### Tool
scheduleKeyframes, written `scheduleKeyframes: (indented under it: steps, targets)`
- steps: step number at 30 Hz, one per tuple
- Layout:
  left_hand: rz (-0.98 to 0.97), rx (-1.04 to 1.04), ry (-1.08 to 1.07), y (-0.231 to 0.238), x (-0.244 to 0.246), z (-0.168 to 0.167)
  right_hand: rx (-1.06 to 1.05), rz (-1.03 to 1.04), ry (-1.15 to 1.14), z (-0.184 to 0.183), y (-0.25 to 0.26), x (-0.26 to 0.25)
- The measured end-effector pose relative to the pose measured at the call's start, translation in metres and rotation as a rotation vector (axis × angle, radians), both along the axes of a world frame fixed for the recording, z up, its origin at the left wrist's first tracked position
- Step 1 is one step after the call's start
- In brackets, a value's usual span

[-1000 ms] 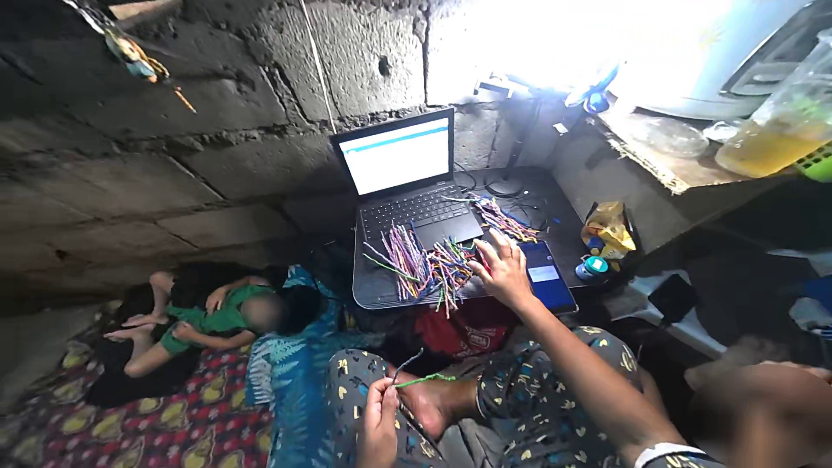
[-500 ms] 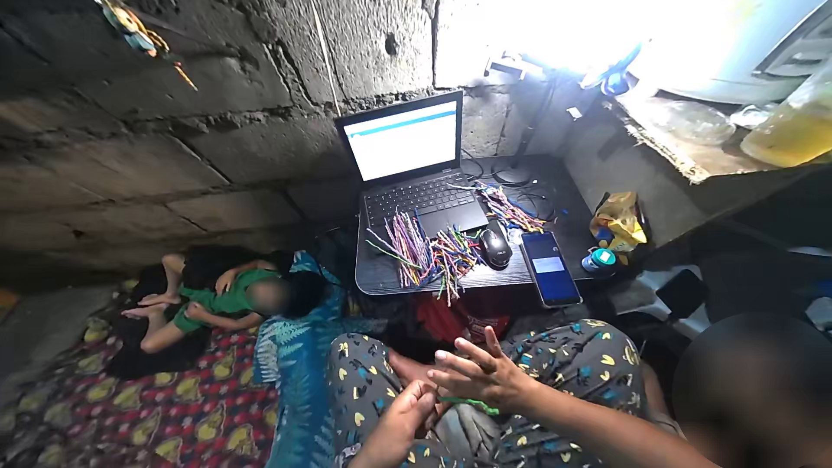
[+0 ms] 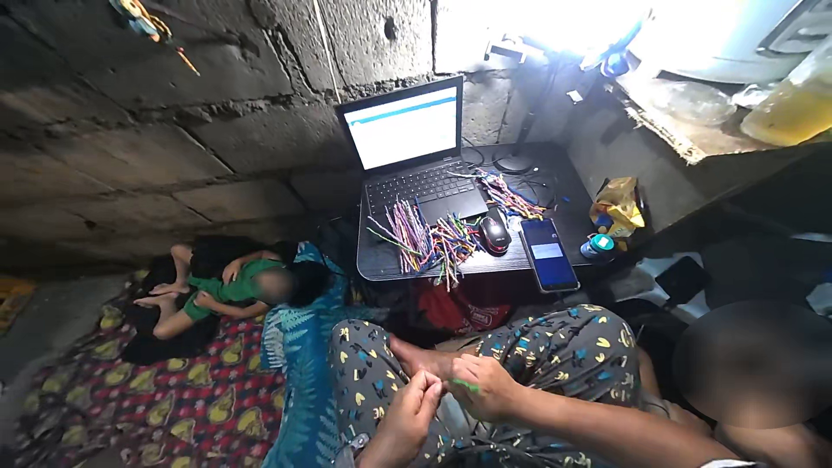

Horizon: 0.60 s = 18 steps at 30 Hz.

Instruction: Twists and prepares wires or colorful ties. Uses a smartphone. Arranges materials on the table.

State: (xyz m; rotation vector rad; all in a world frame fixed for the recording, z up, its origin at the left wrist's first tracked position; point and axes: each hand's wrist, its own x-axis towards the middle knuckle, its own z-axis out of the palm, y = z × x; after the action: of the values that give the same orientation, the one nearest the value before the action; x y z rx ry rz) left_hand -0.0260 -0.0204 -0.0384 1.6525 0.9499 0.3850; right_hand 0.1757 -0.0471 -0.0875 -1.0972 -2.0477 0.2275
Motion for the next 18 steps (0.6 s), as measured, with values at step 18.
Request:
scheduleKeyframes:
  steps: [18]
  targets:
    - [-0.184,-0.047,0.348,0.014,-0.012,-0.008,-0.908,0.092,-0.129,0.042,-0.008,0.003]
